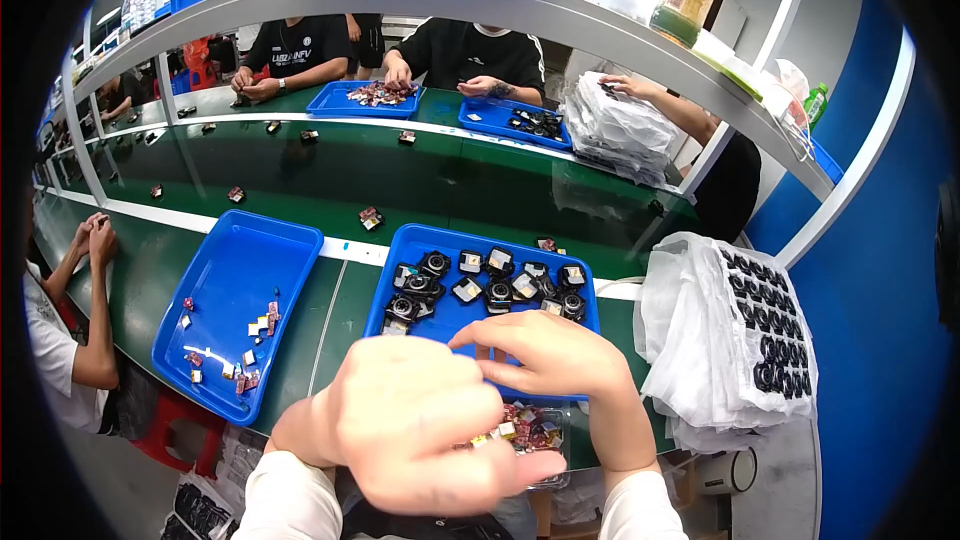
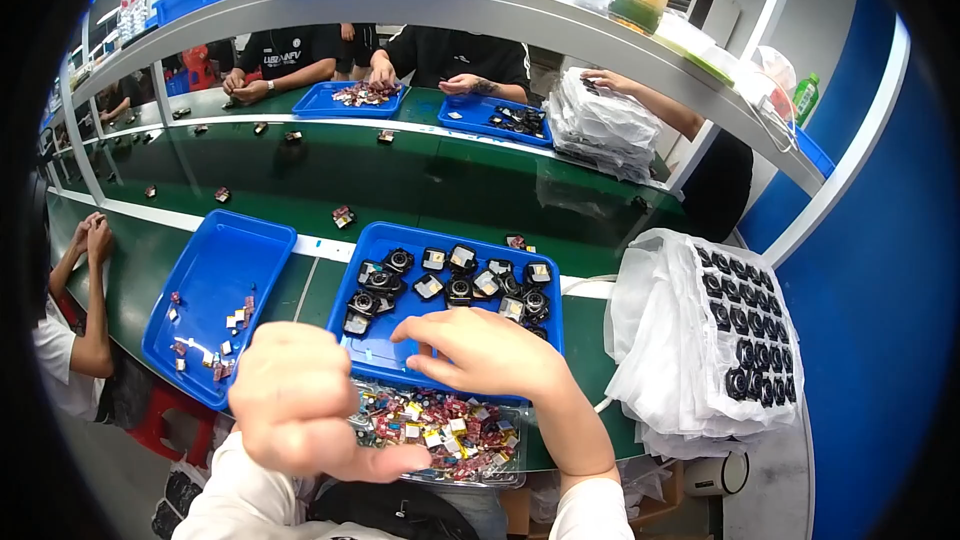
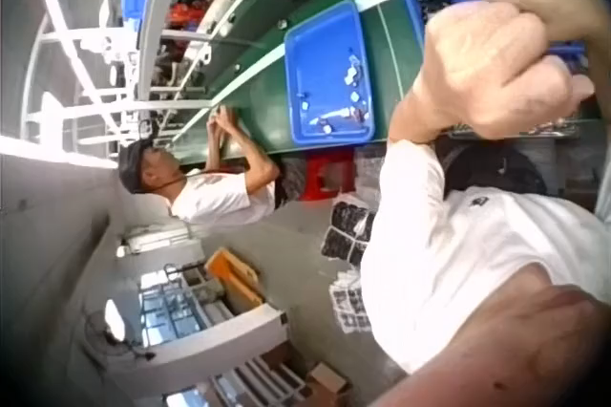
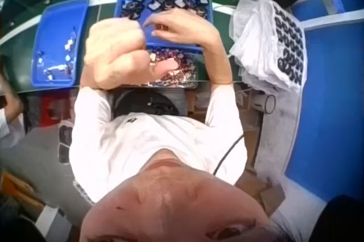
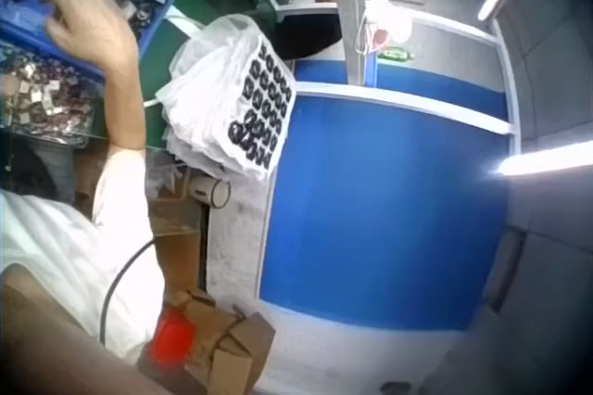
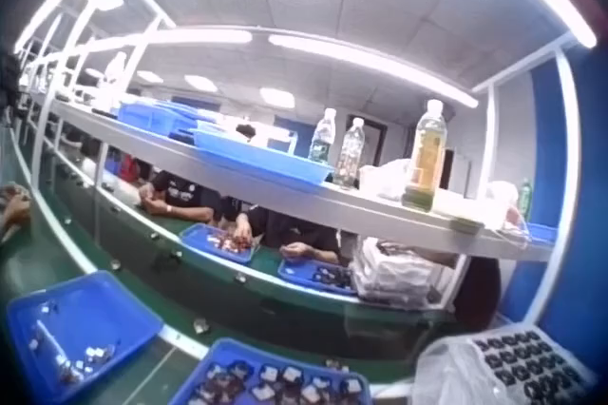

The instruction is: Assembling small electronic switch components on an industrial assembly line.

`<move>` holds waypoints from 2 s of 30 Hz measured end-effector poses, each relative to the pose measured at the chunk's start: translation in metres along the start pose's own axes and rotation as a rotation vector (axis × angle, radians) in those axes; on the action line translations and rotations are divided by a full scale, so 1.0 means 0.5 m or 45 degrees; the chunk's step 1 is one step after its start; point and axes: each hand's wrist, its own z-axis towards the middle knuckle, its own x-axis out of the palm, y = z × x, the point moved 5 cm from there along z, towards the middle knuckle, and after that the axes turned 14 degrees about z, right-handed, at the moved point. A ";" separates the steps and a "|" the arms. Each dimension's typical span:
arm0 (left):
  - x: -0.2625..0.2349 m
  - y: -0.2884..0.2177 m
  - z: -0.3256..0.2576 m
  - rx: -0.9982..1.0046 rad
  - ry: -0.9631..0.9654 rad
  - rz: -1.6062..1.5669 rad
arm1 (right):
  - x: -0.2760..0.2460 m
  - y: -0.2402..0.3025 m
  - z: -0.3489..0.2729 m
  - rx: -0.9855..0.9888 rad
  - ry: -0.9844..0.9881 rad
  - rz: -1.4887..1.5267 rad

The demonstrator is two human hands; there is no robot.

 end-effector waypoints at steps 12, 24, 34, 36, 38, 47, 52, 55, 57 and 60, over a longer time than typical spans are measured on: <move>-0.080 -0.009 -0.014 -0.359 0.023 -0.162 | 0.038 -0.042 0.050 0.037 0.002 -0.134; -0.060 -0.019 -0.020 -0.514 0.189 -0.242 | 0.115 -0.013 0.050 -0.062 0.210 -0.108; -0.086 -0.016 -0.018 -0.543 0.317 -0.308 | 0.196 -0.010 0.064 -0.035 0.473 -0.220; -0.083 -0.013 -0.023 -0.584 0.092 -0.212 | 0.208 -0.010 0.058 -0.001 0.520 -0.294; -0.069 -0.005 -0.008 -0.558 0.070 -0.404 | 0.218 -0.012 0.056 -0.015 0.477 -0.338; -0.060 -0.013 -0.015 -0.454 0.095 -0.549 | 0.221 -0.013 0.057 -0.145 0.246 -0.386; -0.069 0.001 -0.028 -0.537 -0.083 -0.264 | 0.219 -0.028 0.062 -0.110 0.272 -0.414; -0.044 -0.015 -0.032 -0.695 0.208 -0.365 | 0.223 -0.024 0.058 -0.082 0.296 -0.384; -0.055 -0.022 -0.027 -0.223 0.153 -0.254 | 0.217 -0.022 0.063 -0.072 0.309 -0.414; -0.050 0.007 -0.017 -0.260 0.239 -0.429 | 0.211 -0.043 0.052 -0.004 0.328 -0.372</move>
